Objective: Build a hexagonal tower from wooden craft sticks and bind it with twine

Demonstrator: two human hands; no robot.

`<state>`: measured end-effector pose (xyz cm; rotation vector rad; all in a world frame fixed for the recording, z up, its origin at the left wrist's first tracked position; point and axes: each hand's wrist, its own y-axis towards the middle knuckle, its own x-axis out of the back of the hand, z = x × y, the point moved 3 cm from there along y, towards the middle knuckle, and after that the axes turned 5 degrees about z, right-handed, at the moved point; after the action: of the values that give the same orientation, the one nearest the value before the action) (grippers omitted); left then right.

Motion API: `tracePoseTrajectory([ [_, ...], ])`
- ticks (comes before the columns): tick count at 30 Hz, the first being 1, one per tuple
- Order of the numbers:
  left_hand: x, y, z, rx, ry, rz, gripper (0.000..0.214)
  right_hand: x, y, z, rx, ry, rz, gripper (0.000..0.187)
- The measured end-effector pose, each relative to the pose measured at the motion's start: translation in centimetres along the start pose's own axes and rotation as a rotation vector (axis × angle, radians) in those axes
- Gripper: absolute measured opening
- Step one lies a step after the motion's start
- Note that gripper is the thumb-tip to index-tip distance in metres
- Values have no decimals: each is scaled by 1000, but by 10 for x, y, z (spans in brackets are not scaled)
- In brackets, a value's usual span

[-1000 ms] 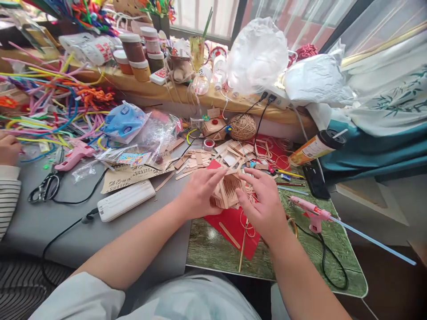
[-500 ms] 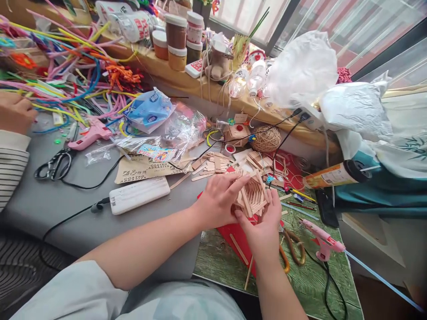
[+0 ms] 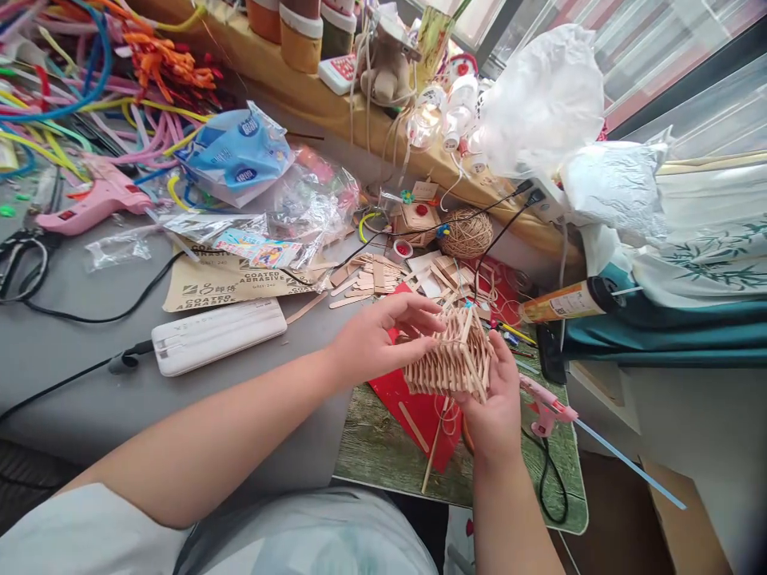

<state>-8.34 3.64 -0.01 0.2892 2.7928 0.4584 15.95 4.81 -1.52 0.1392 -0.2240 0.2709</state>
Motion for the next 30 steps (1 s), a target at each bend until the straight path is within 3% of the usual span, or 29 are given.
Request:
tracePoseTrajectory([
  [5,0,3,4,70,-4,94,26,2,-9,-4,14,-63,29,110],
  [10,-1,3,4,93,-16,99,18,2,-14,-6,7,-39,58,107],
  [18,6,9,3,148,-355,5,28,13,-14,-14,3,22,30,113],
  [24,8,10,6,161,-422,-74,27,21,-13,-16,8,12,10,109],
  [30,8,11,8,204,-354,-94,19,23,-11,-19,-11,103,-31,109],
])
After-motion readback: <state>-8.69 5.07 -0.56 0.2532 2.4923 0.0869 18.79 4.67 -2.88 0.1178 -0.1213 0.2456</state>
